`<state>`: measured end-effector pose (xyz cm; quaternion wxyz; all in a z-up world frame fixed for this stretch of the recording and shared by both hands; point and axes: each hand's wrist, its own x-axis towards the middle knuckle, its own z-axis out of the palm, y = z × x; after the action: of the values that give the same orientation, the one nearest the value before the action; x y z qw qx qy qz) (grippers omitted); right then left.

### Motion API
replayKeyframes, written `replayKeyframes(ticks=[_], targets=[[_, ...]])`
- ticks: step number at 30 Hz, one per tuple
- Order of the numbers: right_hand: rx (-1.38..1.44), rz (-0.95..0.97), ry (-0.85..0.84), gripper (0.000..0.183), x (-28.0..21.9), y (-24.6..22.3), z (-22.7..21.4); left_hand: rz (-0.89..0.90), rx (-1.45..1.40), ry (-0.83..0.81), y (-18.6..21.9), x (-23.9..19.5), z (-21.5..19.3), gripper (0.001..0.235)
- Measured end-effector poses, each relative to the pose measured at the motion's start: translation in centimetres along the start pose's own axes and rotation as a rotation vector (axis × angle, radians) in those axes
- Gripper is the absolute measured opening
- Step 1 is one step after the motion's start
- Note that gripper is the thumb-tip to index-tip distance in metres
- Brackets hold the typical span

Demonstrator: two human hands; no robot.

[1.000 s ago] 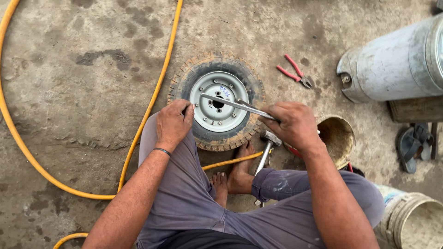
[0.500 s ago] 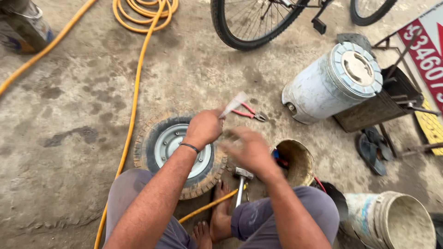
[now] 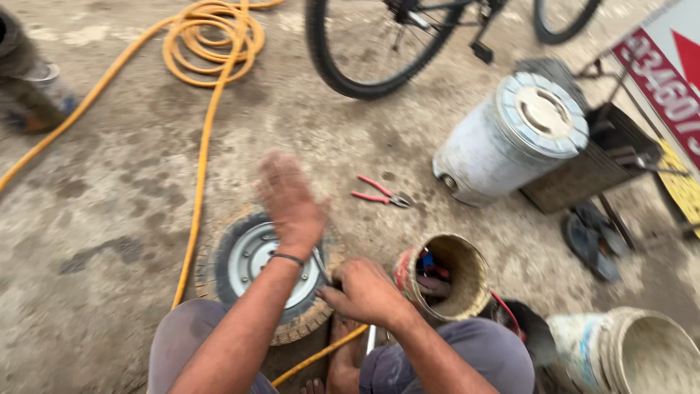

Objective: The person sits on the floor and uses a metal rod to tap and adjust the rim of a small tire. They repeatedly strike the rim around the bolt holes to seat the tire or adjust the wheel alignment.

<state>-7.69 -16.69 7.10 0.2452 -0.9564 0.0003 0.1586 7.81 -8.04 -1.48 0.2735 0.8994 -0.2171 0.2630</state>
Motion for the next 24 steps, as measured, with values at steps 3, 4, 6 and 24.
replayKeyframes(ticks=[3,4,6,24], targets=[[0.072,-0.126,0.106,0.036,-0.5,0.8,-0.7,-0.157,-0.218,-0.073,-0.7,0.0,0.5,0.089],[0.087,-0.204,0.147,0.035,-0.8,1.1,-1.1,-0.094,-0.243,-0.170,-0.7,0.1,0.4,0.079],[0.137,0.062,0.228,0.028,-0.8,1.8,-1.8,0.106,-0.223,-0.462,-0.3,0.5,-0.1,0.055],[-0.423,0.057,0.633,0.062,3.5,3.7,-0.3,-0.015,-0.134,-0.243,1.0,-5.3,-7.0,0.040]])
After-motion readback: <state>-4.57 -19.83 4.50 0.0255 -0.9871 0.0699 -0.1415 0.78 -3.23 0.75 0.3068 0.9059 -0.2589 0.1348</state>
